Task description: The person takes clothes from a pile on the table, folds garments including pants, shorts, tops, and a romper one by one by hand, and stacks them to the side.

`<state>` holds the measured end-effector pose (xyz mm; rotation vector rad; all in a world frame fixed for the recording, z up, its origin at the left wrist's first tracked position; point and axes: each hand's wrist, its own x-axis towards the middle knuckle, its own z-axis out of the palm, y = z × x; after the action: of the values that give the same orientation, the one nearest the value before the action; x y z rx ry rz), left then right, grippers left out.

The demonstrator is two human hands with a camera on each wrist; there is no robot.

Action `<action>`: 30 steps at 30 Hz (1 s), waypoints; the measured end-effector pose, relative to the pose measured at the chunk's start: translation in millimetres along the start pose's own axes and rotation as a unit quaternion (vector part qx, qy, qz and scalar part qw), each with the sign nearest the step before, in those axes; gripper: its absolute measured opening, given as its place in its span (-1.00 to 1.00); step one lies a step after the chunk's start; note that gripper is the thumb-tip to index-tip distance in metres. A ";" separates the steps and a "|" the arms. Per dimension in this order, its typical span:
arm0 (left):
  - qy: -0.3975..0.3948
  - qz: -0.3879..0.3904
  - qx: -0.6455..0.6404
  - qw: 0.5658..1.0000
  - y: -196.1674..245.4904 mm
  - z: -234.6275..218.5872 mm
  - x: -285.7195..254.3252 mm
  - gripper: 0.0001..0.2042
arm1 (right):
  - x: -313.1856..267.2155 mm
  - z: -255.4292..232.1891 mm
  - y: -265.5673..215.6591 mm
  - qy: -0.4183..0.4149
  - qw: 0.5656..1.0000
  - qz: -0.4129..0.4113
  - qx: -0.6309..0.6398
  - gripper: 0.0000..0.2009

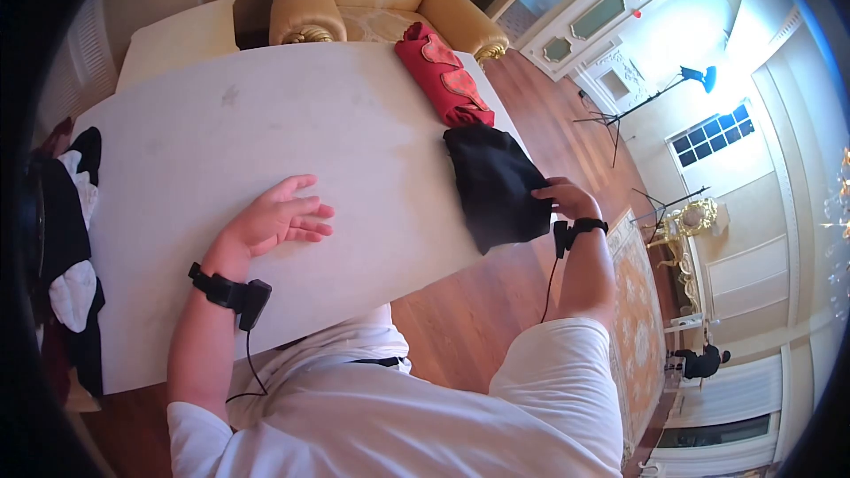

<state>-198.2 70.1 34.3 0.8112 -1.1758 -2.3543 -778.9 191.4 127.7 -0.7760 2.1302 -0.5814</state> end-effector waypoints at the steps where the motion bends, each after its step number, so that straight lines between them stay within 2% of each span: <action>1: -0.005 0.003 -0.003 1.000 -0.1 -0.3 -0.1 -0.17 | 2.2 1.4 -0.1 0.046 0.999 -0.013 -0.012 -0.52; 5: 0.004 0.002 0.005 1.000 0.0 0.9 -0.7 -0.21 | -5.1 4.4 -20.2 0.007 0.995 -0.045 0.086 -0.61; 9: -0.003 0.002 -0.004 1.000 -1.2 -1.6 0.3 -0.20 | -16.3 15.9 -36.2 -0.021 0.994 -0.064 0.084 -0.62; 11: -0.003 0.003 -0.008 1.000 -0.5 -2.0 -0.4 -0.20 | -10.3 10.8 -36.0 0.018 0.994 -0.022 -0.106 -0.44; 12: -0.004 0.002 -0.005 1.000 0.2 -1.0 -1.0 -0.19 | -7.4 9.2 -35.3 0.015 0.994 -0.023 -0.106 -0.44; 13: -0.005 0.002 -0.002 1.000 0.7 -0.2 -1.6 -0.19 | -5.4 8.0 -34.4 0.057 0.958 -0.032 -0.279 -0.46; 14: -0.004 0.002 -0.002 1.000 0.8 -0.1 -1.9 -0.19 | -2.8 8.1 -33.2 0.097 0.891 -0.041 -0.442 -0.47; 15: -0.005 0.002 -0.001 1.000 0.6 -0.1 -1.6 -0.19 | 0.4 9.1 -31.7 0.097 0.890 -0.042 -0.442 -0.47; 17: -0.005 0.004 -0.001 1.000 0.3 -0.1 -0.6 -0.19 | 8.4 10.4 -29.5 0.153 0.865 0.007 -0.478 -0.39; 18: -0.009 0.005 -0.003 1.000 0.0 -0.6 -0.2 -0.16 | 16.7 12.2 -32.7 0.158 0.887 0.037 -0.433 -0.40; 20: -0.011 0.008 -0.005 1.000 -0.6 -1.4 0.3 -0.13 | 24.1 29.3 -24.8 0.283 0.839 -0.153 -0.439 -0.43; 22: -0.011 0.003 -0.003 1.000 -1.3 -1.5 0.8 -0.19 | 30.3 48.6 -35.3 0.232 0.879 -0.216 -0.357 -0.42; 24: -0.011 0.004 -0.002 1.000 -1.9 -1.7 0.8 -0.18 | 37.6 70.5 -42.3 0.214 0.880 -0.238 -0.351 -0.35; 26: -0.009 0.006 -0.003 1.000 -1.5 -2.1 1.0 -0.18 | 27.8 97.8 -61.0 0.162 0.880 -0.287 -0.343 -0.25; 30: -0.014 0.006 0.001 1.000 -1.6 -2.8 0.5 -0.17 | 57.2 118.5 -69.1 0.121 0.892 -0.262 -0.348 -0.17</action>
<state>-196.9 69.1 31.5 0.7714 -1.1913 -2.3619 -691.0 85.7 71.2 -1.7948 2.3757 -0.1544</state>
